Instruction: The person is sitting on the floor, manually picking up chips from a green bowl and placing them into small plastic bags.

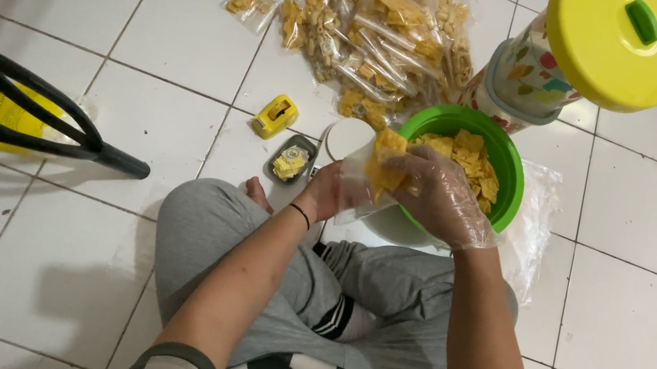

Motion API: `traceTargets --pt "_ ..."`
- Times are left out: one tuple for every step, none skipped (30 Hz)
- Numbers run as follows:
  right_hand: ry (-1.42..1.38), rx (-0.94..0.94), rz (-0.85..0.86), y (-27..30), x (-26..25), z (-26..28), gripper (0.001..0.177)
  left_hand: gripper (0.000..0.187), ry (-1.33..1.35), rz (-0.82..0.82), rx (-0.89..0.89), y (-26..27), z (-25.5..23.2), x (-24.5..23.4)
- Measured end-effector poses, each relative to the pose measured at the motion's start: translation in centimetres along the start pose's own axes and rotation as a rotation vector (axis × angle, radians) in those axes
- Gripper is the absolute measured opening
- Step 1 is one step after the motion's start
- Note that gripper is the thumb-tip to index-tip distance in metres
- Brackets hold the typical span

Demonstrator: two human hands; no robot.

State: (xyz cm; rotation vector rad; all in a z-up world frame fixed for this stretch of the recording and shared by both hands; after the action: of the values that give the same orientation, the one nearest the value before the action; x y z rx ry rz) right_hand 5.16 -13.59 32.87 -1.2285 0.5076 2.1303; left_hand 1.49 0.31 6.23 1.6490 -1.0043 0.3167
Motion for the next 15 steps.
traceTargets --pt "0.000 0.001 0.000 0.2 -0.1 0.1 0.037 0.033 -0.001 0.000 -0.001 -1.1 0.4 -0.7" --pt "-0.027 -0.003 -0.007 0.3 -0.3 0.3 0.038 0.034 0.010 0.012 -0.007 -2.2 0.8 -1.4" --pt "-0.055 -0.007 -0.013 0.4 -0.4 0.5 0.040 0.035 0.020 0.025 -0.013 -3.3 1.2 -2.0" --pt "-0.055 -0.007 -0.013 0.5 -0.5 0.7 0.040 0.035 0.020 0.025 -0.013 -2.8 1.1 -1.8" --pt "-0.054 0.001 -0.004 0.5 -0.6 0.8 0.042 0.035 0.026 0.045 -0.001 -2.2 0.8 -1.5" --pt "-0.054 0.010 0.005 0.5 -0.6 0.9 0.044 0.035 0.031 0.066 0.011 -1.7 0.6 -1.3" --pt "-0.053 0.010 0.005 0.6 -0.8 1.1 0.044 0.035 0.031 0.067 0.011 -1.6 0.7 -1.2" --pt "-0.059 0.011 0.003 0.6 -0.9 1.3 0.044 0.037 0.026 0.059 -0.010 -1.6 0.9 -1.1" --pt "-0.064 0.012 0.000 0.7 -1.0 1.4 0.045 0.039 0.020 0.052 -0.031 -1.6 1.1 -1.0" --pt "-0.064 0.011 0.000 0.7 -1.2 1.7 0.045 0.039 0.020 0.052 -0.030 -1.4 0.9 -1.0" --pt "-0.100 0.006 0.014 0.7 -1.3 2.0 0.045 0.040 0.012 0.056 -0.029 -1.2 0.8 -0.9" --pt "-0.135 0.002 0.028 0.8 -1.4 2.3 0.044 0.041 0.005 0.060 -0.029 -1.0 0.7 -0.9" --pt "-0.136 0.002 0.029 0.8 -1.4 2.3 0.044 0.041 0.005 0.059 -0.030 -1.0 0.7 -0.7" --pt "-0.195 0.006 0.049 0.8 -1.4 2.3 0.046 0.042 0.013 0.075 -0.022 -1.1 0.5 -0.4" --pt "-0.254 0.009 0.069 0.8 -1.3 2.3 0.049 0.044 0.021 0.091 -0.014 -1.1 0.4 -0.1"
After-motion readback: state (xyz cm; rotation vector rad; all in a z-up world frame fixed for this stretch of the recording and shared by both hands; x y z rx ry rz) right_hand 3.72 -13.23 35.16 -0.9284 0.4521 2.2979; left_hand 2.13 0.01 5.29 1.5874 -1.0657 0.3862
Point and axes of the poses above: each hand's wrist, its own y-axis away from the middle knuckle, its own x-axis out of the palm, z = x × y, the point moved 4 cm from there along -y, towards the middle knuckle, and after that the axes turned 4 degrees about -z, right-handed, at the moved point
